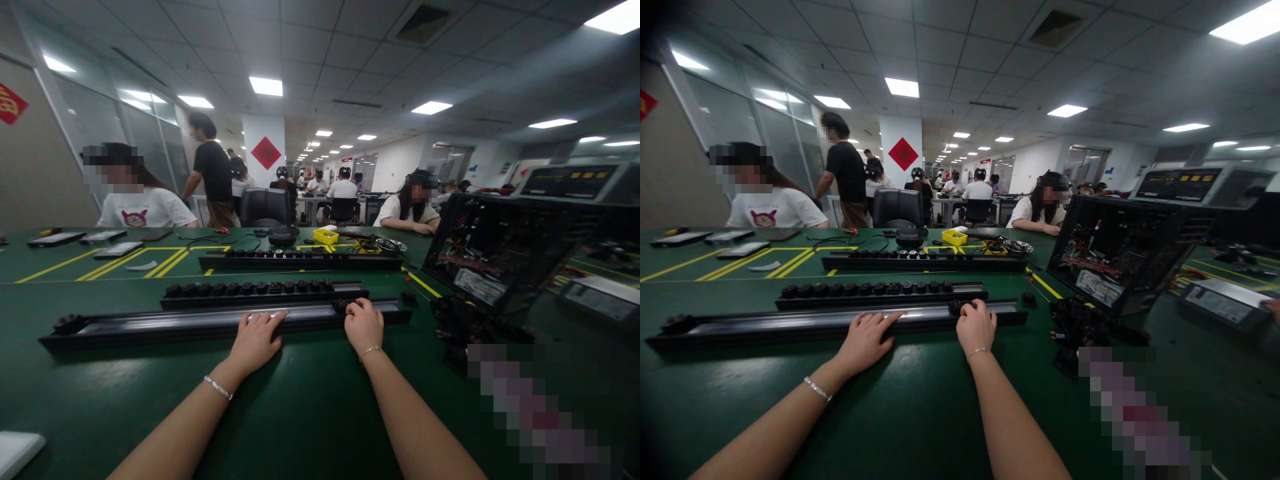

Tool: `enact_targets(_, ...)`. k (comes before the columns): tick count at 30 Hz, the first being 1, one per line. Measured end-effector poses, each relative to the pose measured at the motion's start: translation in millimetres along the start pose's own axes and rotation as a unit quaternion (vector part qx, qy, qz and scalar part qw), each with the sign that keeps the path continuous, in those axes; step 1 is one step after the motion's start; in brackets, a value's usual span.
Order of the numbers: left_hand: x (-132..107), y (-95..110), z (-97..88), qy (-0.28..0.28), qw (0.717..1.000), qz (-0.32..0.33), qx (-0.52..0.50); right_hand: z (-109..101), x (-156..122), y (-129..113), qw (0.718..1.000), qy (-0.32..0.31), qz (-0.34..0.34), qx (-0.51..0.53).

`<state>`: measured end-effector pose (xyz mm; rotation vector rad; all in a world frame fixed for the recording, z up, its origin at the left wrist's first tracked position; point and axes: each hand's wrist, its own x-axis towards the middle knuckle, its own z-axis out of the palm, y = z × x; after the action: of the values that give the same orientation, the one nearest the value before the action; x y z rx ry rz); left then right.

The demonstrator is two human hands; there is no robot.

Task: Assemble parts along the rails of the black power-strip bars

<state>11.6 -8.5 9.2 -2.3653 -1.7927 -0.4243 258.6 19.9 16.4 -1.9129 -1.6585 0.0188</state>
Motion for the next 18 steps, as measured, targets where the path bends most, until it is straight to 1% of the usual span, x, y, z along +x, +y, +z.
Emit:
enact_targets(14,0.0,0.9,-1.0,-0.005,1.0,-0.004,0.004,-1.6,3.5,4.3,1.0,0.006,0.011,-0.021)
enact_targets(18,-0.2,0.5,0.0,-0.002,1.0,-0.003,0.003,-2.0,4.7,7.1,1.0,0.008,0.015,-0.014)
